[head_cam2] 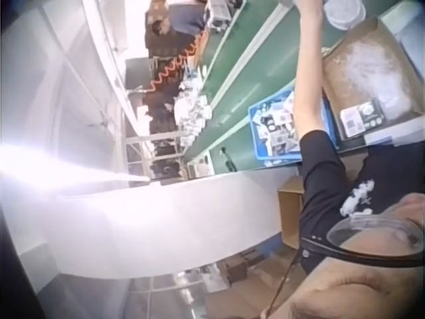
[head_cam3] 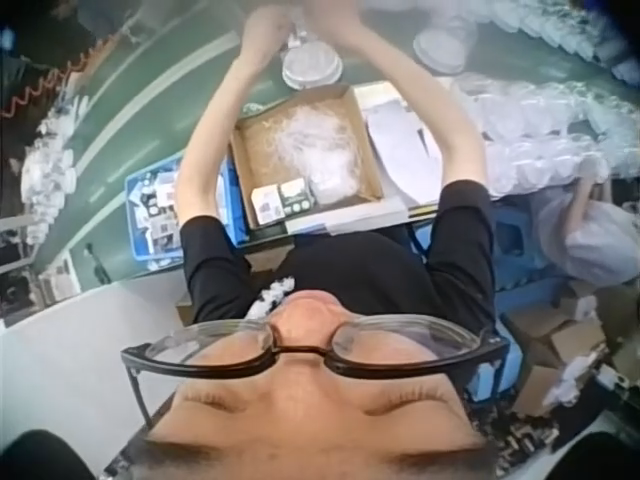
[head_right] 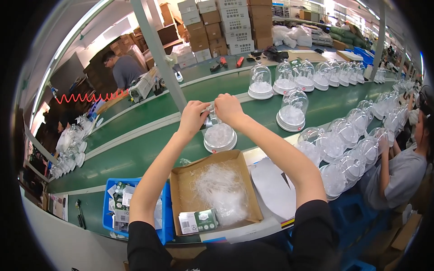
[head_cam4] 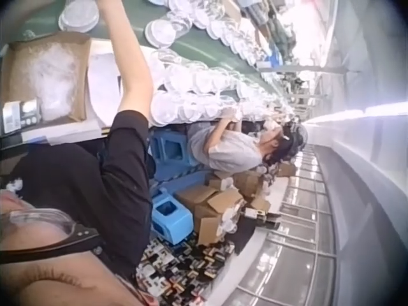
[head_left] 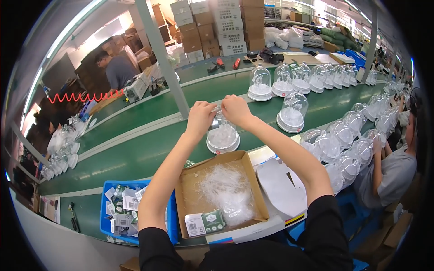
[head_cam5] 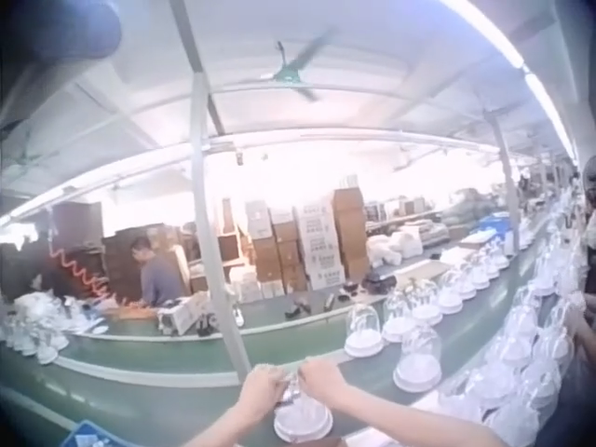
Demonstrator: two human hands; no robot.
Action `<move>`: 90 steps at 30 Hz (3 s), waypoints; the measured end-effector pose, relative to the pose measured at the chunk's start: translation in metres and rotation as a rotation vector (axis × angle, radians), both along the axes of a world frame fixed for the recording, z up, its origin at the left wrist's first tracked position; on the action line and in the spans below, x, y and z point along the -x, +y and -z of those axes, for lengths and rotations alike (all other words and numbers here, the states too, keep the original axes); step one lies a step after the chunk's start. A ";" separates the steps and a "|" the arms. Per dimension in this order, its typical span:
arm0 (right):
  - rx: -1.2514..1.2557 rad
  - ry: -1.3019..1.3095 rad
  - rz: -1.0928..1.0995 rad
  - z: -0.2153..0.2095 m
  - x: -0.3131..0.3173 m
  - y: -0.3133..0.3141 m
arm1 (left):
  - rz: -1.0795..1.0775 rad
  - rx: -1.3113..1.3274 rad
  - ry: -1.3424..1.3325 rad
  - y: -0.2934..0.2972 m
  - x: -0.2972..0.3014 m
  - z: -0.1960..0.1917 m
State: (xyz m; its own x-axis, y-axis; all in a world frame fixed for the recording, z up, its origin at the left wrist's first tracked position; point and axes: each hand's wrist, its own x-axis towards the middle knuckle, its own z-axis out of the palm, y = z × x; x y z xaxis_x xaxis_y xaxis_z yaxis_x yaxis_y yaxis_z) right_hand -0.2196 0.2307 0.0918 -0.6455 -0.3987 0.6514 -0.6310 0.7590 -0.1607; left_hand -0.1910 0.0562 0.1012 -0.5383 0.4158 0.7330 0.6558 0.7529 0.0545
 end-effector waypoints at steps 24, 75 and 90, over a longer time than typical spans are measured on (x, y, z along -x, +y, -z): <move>-0.271 -0.152 0.011 -0.005 0.007 -0.027 | -0.142 0.046 -0.668 -0.030 0.019 0.008; 0.437 -0.322 -0.300 0.016 -0.013 -0.069 | -0.016 -0.189 -0.291 -0.058 -0.013 0.008; 0.452 -0.654 -0.144 0.011 0.009 -0.095 | -0.025 -0.170 -0.329 -0.072 -0.012 0.008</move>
State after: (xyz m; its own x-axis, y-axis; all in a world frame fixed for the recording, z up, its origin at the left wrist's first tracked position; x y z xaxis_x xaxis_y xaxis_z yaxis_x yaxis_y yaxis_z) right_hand -0.2290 0.1354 0.0809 -0.9140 -0.2956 0.2780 -0.3900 0.4506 -0.8030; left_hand -0.1795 -0.0161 0.0932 -0.7652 0.2867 0.5764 0.5637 0.7309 0.3847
